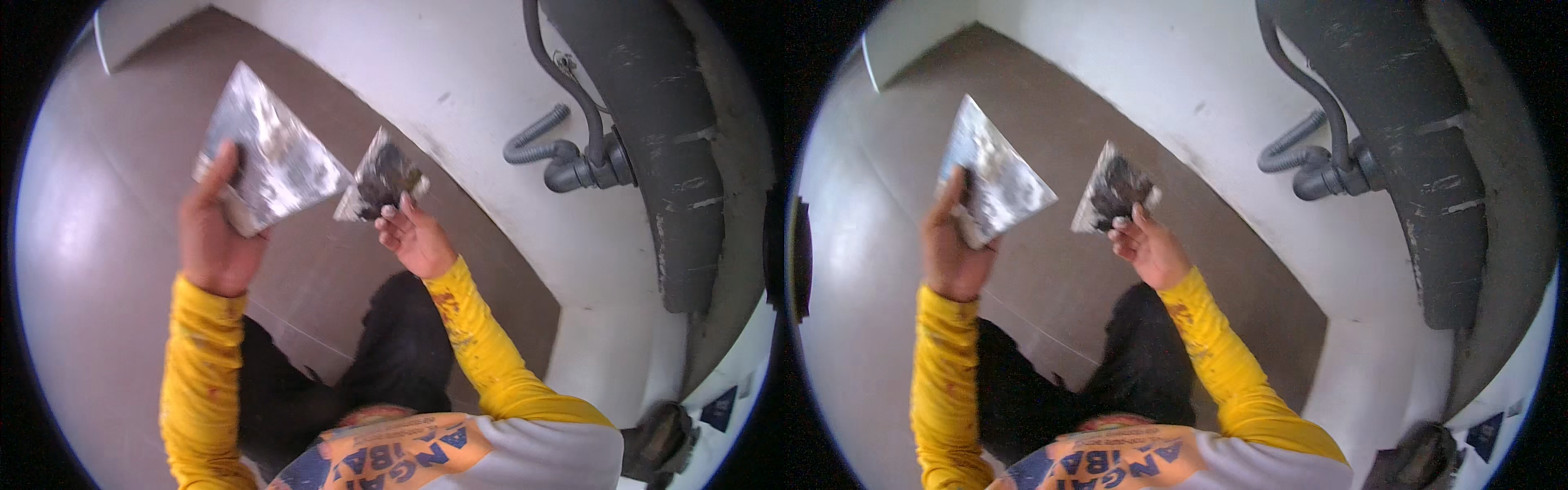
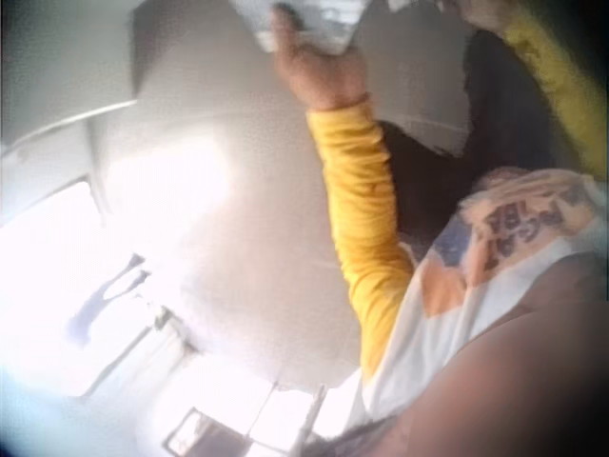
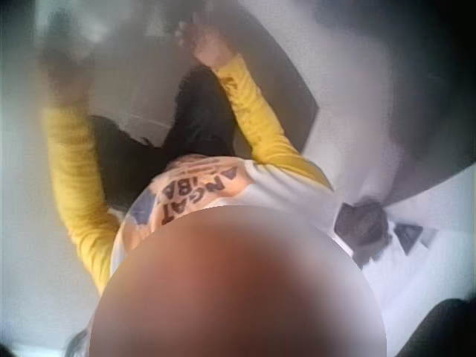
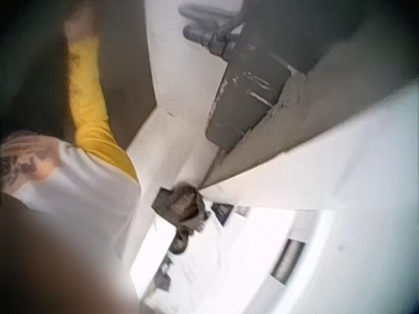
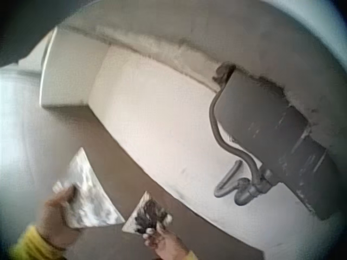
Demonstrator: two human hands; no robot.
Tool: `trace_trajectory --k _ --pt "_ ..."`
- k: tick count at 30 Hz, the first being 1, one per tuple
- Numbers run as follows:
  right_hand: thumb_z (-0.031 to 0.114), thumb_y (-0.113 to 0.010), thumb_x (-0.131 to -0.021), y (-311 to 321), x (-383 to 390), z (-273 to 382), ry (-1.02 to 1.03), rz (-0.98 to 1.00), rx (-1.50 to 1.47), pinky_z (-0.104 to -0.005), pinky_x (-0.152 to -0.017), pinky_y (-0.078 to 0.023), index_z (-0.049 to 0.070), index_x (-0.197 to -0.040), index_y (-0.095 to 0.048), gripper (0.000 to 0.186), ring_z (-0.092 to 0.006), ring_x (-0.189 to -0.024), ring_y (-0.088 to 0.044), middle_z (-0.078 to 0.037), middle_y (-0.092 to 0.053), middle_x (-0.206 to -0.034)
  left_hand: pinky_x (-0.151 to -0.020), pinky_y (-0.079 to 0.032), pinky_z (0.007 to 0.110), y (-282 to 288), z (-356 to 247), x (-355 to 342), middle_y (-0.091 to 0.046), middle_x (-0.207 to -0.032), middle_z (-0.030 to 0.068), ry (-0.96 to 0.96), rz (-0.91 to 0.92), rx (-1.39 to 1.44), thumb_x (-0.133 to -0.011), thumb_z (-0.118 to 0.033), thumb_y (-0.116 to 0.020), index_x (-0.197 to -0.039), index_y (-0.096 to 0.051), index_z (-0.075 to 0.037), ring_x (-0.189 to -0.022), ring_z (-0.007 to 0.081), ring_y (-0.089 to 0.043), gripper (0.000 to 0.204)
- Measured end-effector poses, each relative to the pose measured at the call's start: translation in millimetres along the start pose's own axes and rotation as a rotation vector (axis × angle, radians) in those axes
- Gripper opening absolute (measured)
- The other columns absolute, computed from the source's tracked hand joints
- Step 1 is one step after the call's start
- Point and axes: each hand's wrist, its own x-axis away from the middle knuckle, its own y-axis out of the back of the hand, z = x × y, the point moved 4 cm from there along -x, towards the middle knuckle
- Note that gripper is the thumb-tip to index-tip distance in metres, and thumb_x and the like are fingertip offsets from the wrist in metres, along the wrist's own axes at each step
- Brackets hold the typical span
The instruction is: The person scoops white wall compound from a countertop onto a hawk using a putty knife, then kneels and applies the compound to the wall near a sink drainpipe. The person repeatedly transfers compound between tools and smooths the wall surface.
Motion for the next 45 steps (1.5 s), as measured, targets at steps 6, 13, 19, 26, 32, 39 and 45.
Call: trace_trajectory --k 6,13,19,26,32,39,45 --pt "0.053 -0.053 -0.096 -5.7 1.3 -13.0 -0.124 0.060 -0.022 -0.0373 -0.071 -0.056 0.014 -0.063 -0.056 0.051 -0.0224 -0.068 -0.066 -0.001 -0.053 -0.053 -0.092 -0.057 0.038 12.5 -28.2 6.0 -0.067 -0.118 0.0118 -0.097 0.068 0.057 -0.098 -0.027 -0.060 -0.124 -0.057 -0.003 -0.105 0.0231 -0.069 0.035" --pt "0.058 -0.059 -0.091 -30.9 -18.6 -32.2 -0.242 0.094 0.155 -0.0436 -0.070 -0.056 0.015 -0.091 -0.052 0.043 -0.0172 -0.065 -0.062 0.001 -0.053 -0.066 -0.090 -0.058 0.039 6.3 -24.3 -5.2 -0.068 -0.117 0.0118 -0.043 0.060 0.111 -0.097 -0.027 -0.061 -0.123 -0.057 -0.003 -0.104 0.0235 -0.069 0.036" --pt "0.046 -0.066 -0.092 -26.4 -25.6 -27.5 -0.005 -0.058 0.269 -0.0357 -0.067 -0.057 0.012 -0.107 -0.057 0.039 -0.0146 -0.068 -0.062 -0.002 -0.061 -0.086 -0.090 -0.059 0.039 13.3 -20.4 -6.3 -0.066 -0.120 0.0119 -0.057 0.043 0.108 -0.099 -0.024 -0.058 -0.123 -0.057 -0.003 -0.106 0.0229 -0.068 0.032" --pt "0.034 -0.071 -0.090 -24.3 -17.1 -9.2 0.152 -0.089 0.309 -0.0254 -0.053 -0.054 0.008 -0.106 -0.059 0.032 -0.0114 -0.064 -0.061 -0.002 -0.064 -0.088 -0.090 -0.058 0.038 7.0 -16.5 -8.8 -0.067 -0.117 0.0113 -0.027 0.022 -0.005 -0.098 -0.024 -0.060 -0.122 -0.058 -0.002 -0.105 0.0223 -0.068 0.033" --pt "0.027 -0.069 -0.092 -34.9 -13.2 -8.7 0.157 -0.027 0.269 -0.0262 -0.054 -0.050 0.008 -0.112 -0.059 0.029 -0.0115 -0.063 -0.058 -0.003 -0.066 -0.094 -0.090 -0.058 0.037 6.0 -18.9 -7.3 -0.067 -0.116 0.0109 -0.055 -0.012 -0.047 -0.098 -0.024 -0.060 -0.120 -0.059 -0.003 -0.104 0.0214 -0.068 0.031" --pt "0.033 -0.072 -0.089 -39.6 -8.5 -7.9 0.278 -0.053 0.461 -0.0246 -0.052 -0.051 0.006 -0.108 -0.056 0.037 -0.0104 -0.061 -0.059 -0.005 -0.066 -0.089 -0.097 -0.054 0.038 25.4 -20.1 -13.8 -0.065 -0.123 0.0111 -0.045 0.080 -0.136 -0.095 -0.023 -0.063 -0.128 -0.056 -0.002 -0.113 0.0222 -0.064 0.040" --pt "0.037 -0.060 -0.090 -42.4 -25.3 -10.3 0.647 -0.207 1.287 -0.0409 -0.101 -0.047 -0.007 -0.145 -0.033 0.075 -0.0366 -0.124 -0.053 -0.027 -0.050 -0.136 -0.110 -0.044 0.040 55.5 -25.8 -31.6 -0.044 -0.148 0.0108 -0.138 0.051 -0.398 -0.104 -0.018 -0.044 -0.142 -0.050 -0.012 -0.132 0.0254 -0.049 0.039"
